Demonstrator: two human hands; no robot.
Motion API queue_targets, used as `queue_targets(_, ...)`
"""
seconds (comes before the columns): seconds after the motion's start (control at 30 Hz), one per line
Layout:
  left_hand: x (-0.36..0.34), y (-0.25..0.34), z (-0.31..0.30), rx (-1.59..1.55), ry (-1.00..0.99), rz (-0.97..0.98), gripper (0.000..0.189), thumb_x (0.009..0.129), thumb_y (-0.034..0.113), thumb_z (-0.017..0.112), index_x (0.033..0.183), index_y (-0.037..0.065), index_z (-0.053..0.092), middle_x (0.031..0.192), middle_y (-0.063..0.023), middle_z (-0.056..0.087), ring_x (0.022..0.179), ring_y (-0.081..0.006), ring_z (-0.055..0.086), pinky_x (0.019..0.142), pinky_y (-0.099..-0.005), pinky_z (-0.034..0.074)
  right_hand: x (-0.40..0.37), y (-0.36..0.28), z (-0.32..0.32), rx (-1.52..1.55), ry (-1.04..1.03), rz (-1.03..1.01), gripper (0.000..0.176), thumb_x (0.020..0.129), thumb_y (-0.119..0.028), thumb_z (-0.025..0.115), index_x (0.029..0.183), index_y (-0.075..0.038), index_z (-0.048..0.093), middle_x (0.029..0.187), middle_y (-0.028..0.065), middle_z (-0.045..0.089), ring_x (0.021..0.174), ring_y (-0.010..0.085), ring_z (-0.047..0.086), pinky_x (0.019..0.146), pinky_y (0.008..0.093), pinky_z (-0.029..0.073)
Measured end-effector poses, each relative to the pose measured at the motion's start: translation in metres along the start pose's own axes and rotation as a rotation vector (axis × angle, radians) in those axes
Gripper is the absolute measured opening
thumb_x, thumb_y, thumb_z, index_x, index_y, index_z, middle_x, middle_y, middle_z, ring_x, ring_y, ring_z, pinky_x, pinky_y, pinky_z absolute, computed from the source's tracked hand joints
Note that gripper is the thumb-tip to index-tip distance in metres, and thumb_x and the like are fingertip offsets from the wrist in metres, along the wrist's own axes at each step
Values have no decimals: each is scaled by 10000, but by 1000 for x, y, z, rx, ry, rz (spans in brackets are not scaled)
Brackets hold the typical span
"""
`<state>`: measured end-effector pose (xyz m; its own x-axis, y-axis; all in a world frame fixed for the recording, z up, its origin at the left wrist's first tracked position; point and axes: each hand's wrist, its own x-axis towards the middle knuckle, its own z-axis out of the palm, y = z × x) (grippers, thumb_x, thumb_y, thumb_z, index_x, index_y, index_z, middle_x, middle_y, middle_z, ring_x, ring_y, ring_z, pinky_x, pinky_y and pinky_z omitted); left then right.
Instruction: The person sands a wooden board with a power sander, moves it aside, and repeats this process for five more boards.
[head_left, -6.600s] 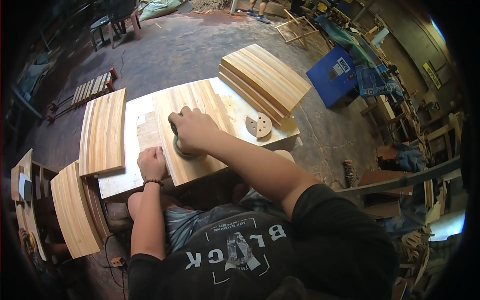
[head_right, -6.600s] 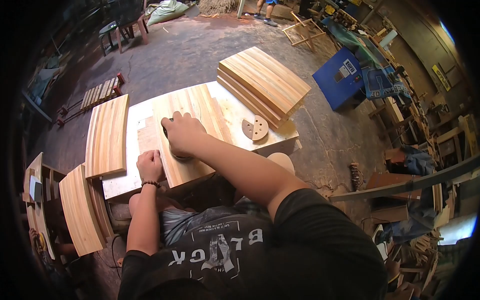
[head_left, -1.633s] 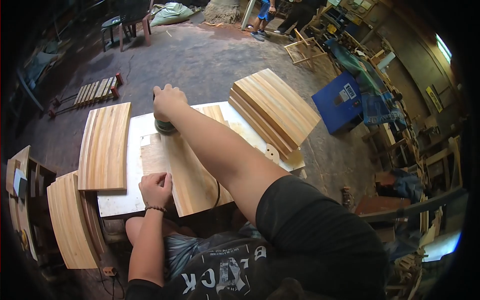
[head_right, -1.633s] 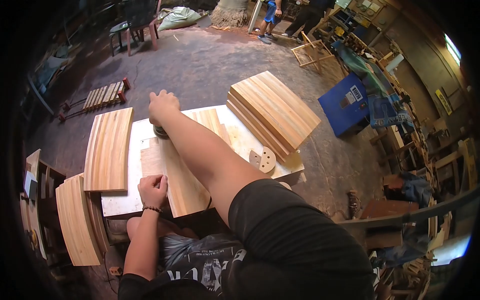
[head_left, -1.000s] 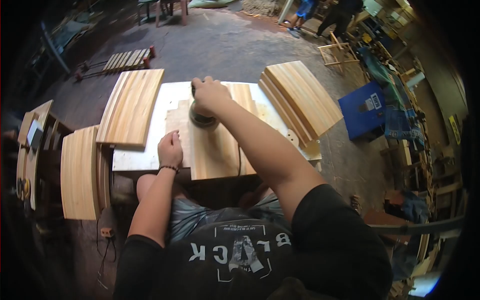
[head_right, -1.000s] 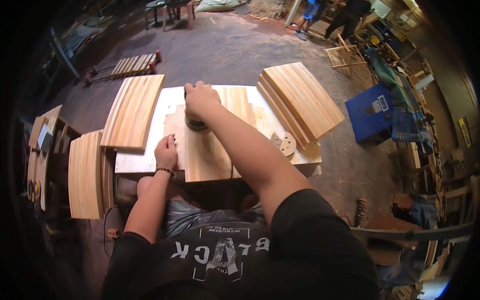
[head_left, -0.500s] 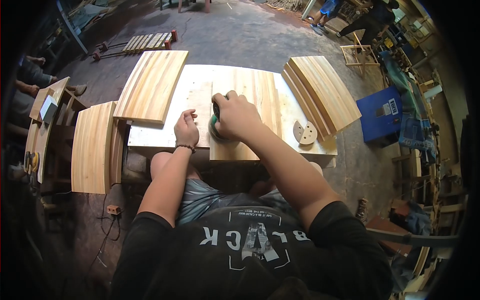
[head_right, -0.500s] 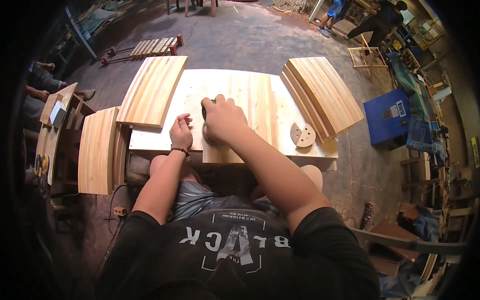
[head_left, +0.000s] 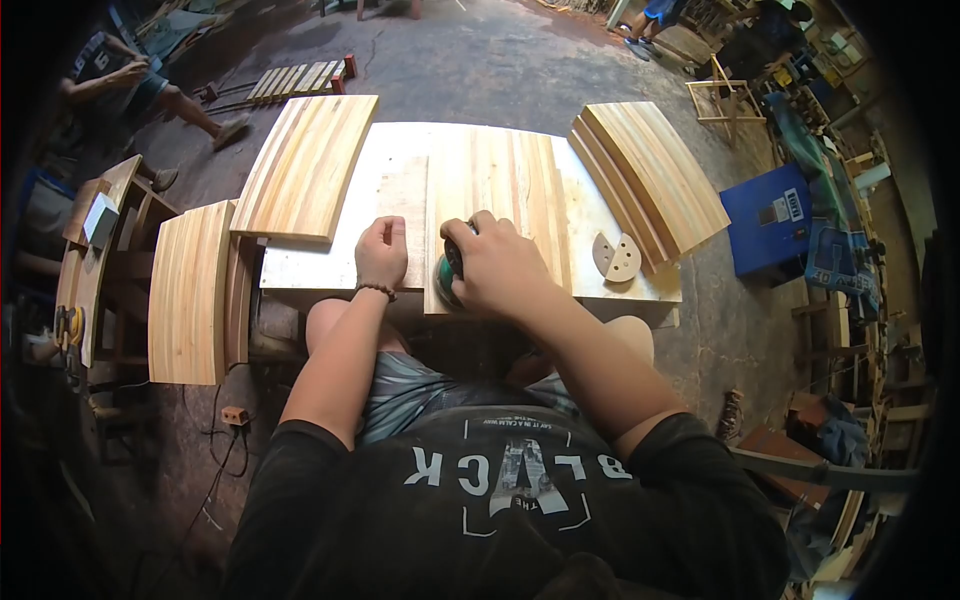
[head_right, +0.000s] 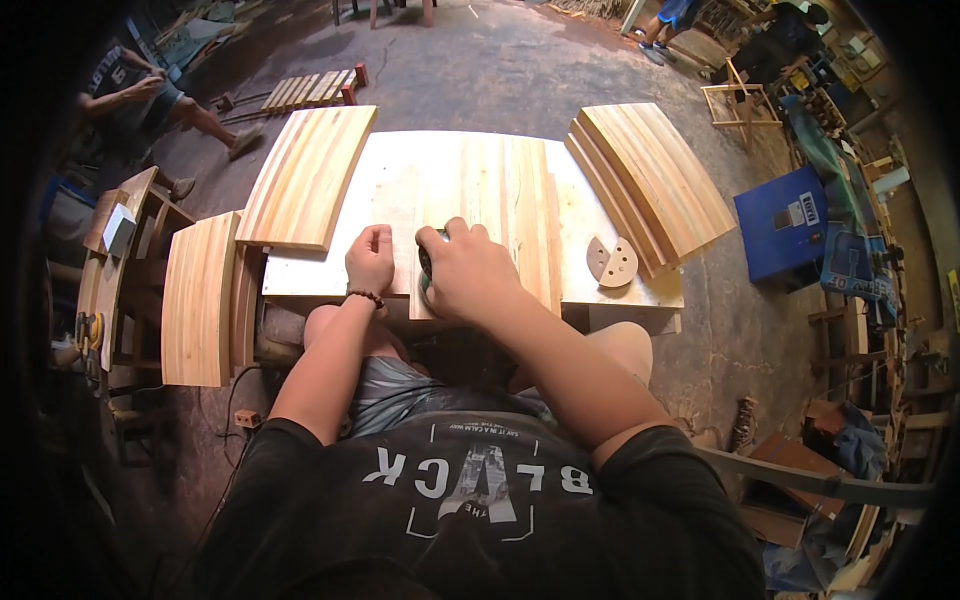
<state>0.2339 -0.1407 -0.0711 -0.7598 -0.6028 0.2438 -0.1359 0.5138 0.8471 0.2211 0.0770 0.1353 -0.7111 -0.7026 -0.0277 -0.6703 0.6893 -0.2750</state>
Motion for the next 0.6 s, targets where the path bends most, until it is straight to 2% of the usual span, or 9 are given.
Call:
queue_targets(0.07,-2,7,0,-7,-17,-9,321,1045,362,738,1107,54,798,987,-153,804,919,-330,771,867,-429,610,-3,4,-2,-6,3,7,509,893,-229,771,1373,-113,647,1270,223,666,1125,418,700,917,510,634)
queue_targets(0.17,-1,7,-1,45,-73,46,320,996,379,791,1091,74,810,992,-139,809,933,-326,757,896,-454,595,-4,11,-2,-20,23,35,540,879,-234,786,1388,-119,644,1268,224,668,1129,418,699,936,509,631)
queue_targets(0.3,-2,8,-2,226,-77,203,288,985,365,801,1069,90,818,991,-122,812,940,-309,754,925,-449,583,1,25,-6,-27,36,77,555,872,-229,786,1399,-128,646,1261,222,678,1139,418,706,949,507,630)
queue_targets(0.47,-3,8,-1,267,-98,209,302,979,408,794,1055,117,826,976,-108,805,998,-319,722,981,-466,527,16,41,-7,-42,68,109,557,872,-216,780,1407,-133,647,1263,234,689,1138,431,719,958,512,631)
queue_targets(0.57,-3,10,0,268,-111,186,320,959,416,807,1048,110,833,954,-93,809,1008,-299,710,1000,-445,503,28,47,-8,-60,82,116,551,877,-209,774,1408,-132,646,1269,235,689,1145,430,719,962,511,631)
queue_targets(0.6,-3,12,-1,269,-110,192,330,957,427,808,1047,111,834,953,-92,808,1006,-299,709,999,-446,503,33,49,-9,-45,81,149,537,882,-217,748,1406,-161,650,1253,203,692,1164,414,714,991,509,611)
